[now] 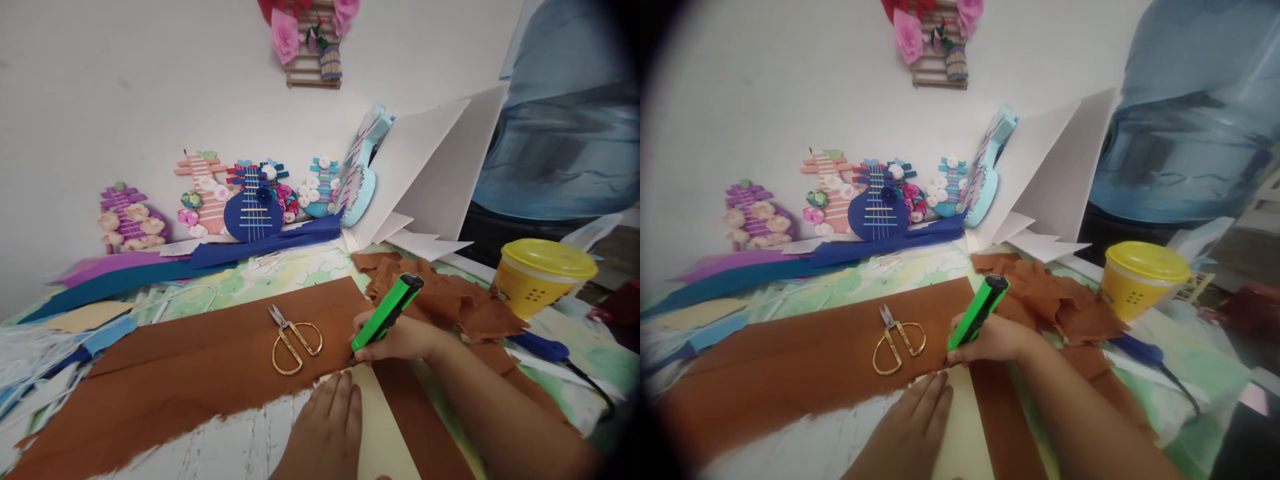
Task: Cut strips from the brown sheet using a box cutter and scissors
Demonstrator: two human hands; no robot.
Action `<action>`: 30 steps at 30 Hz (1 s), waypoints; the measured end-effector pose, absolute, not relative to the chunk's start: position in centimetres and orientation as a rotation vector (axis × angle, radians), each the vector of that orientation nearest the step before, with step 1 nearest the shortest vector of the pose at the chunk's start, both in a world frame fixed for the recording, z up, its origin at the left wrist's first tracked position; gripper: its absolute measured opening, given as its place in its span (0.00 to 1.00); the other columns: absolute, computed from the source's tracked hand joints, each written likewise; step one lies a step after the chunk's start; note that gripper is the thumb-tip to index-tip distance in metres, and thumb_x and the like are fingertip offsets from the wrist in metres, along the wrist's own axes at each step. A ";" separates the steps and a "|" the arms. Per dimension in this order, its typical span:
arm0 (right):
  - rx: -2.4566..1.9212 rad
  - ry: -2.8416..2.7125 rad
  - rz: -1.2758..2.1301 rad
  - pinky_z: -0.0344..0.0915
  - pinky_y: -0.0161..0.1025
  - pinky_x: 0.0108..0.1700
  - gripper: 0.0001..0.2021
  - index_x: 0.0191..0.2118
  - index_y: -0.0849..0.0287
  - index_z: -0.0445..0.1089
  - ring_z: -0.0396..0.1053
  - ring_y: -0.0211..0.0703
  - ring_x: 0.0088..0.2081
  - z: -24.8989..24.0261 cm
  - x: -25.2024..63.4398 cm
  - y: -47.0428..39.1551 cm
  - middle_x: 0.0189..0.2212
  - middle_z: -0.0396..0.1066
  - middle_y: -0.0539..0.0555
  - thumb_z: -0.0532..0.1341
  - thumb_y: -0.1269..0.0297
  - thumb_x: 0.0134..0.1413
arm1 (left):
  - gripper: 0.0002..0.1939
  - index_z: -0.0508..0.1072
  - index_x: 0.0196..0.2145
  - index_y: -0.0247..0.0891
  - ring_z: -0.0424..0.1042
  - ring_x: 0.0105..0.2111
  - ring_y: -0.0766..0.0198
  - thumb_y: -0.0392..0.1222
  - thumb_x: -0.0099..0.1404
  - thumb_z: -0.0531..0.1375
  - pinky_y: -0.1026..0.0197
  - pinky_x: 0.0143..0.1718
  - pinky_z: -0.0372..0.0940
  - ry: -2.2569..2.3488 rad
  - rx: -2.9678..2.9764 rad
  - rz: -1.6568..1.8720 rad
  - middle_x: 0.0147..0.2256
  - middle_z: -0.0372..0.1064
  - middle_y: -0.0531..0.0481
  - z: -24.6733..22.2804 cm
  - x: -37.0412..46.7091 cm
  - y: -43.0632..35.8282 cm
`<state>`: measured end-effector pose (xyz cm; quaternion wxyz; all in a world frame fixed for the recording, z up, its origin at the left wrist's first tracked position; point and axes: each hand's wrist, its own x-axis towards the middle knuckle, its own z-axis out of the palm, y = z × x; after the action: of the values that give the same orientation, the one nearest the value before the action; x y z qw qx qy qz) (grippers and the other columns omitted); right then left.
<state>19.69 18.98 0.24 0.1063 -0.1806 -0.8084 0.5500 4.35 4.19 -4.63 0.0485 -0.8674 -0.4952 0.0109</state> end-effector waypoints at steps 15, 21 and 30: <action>-0.574 -2.501 1.426 0.60 0.32 0.30 0.10 0.26 0.62 0.62 0.63 0.34 0.29 1.1 19.9 18.9 0.25 0.64 0.48 0.63 0.62 0.41 | 0.33 0.49 0.57 0.28 0.48 0.55 0.46 0.54 0.61 0.45 0.51 0.51 0.52 -1.495 -2.637 0.044 0.57 0.44 0.36 -5.3 3.9 4.1; -0.589 -2.472 1.415 0.60 0.32 0.31 0.09 0.27 0.61 0.62 0.64 0.35 0.30 1.4 20.3 18.9 0.25 0.65 0.48 0.62 0.62 0.42 | 0.29 0.49 0.57 0.30 0.47 0.55 0.48 0.48 0.62 0.47 0.52 0.52 0.52 -1.497 -2.625 0.002 0.57 0.44 0.39 -5.8 3.8 4.3; -0.571 -2.534 1.397 0.60 0.33 0.32 0.10 0.27 0.61 0.63 0.64 0.36 0.30 1.3 20.4 19.1 0.25 0.64 0.48 0.62 0.60 0.43 | 0.32 0.49 0.57 0.27 0.48 0.54 0.46 0.53 0.62 0.46 0.51 0.51 0.53 -1.512 -2.658 0.016 0.56 0.45 0.35 -5.2 3.9 4.1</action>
<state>20.40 19.14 1.33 0.0959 -0.1928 -0.8552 0.4715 3.94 4.11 -5.16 0.0418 -0.8685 -0.4939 0.0053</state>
